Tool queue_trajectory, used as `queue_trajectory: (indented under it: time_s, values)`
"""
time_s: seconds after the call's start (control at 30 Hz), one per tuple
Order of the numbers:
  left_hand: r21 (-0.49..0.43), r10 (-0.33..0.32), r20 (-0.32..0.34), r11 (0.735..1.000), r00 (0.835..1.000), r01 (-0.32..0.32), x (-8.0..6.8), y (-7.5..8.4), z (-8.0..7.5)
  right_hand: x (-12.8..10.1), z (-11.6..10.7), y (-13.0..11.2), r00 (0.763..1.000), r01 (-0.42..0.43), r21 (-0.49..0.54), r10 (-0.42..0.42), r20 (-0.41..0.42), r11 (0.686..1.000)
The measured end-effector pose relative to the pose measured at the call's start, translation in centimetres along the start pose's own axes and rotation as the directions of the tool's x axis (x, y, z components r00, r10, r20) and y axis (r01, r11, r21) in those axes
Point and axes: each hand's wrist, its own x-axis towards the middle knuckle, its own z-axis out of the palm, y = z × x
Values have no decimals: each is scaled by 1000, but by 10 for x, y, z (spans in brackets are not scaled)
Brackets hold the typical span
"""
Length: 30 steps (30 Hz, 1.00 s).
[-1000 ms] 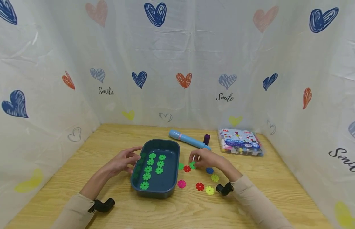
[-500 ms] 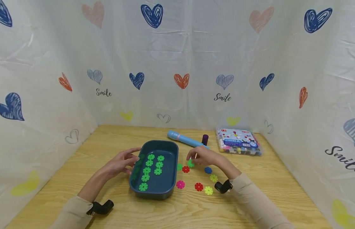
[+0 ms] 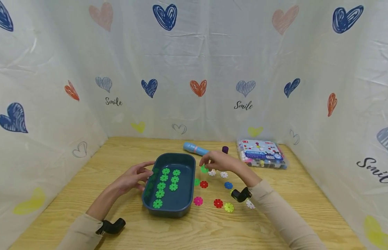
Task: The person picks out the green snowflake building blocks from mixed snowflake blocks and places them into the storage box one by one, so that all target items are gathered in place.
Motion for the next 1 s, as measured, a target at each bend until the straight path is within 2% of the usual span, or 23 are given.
queue_trajectory:
  time_s: [0.23, 0.57, 0.83, 1.0]
  values:
    - [-3, 1, -2, 1000, 1000, -1, -1, 0, 2, 11, -7, -11, 1000, 15, 12, -15, 14, 1000]
    - [-5, 6, 2, 1000, 1000, -6, -1, -1, 2, 24, -15, -34, 998, 59, -42, -59, 7, 997]
    - [-16, 11, 2, 1000, 1000, -11, 0, -1, 1, 45, -12, -49, 997, 28, -68, -23, 74, 997]
    - [-19, 12, 2, 1000, 1000, -12, 1, -1, 2, 61, -7, -54, 990, 19, -34, -14, 143, 999]
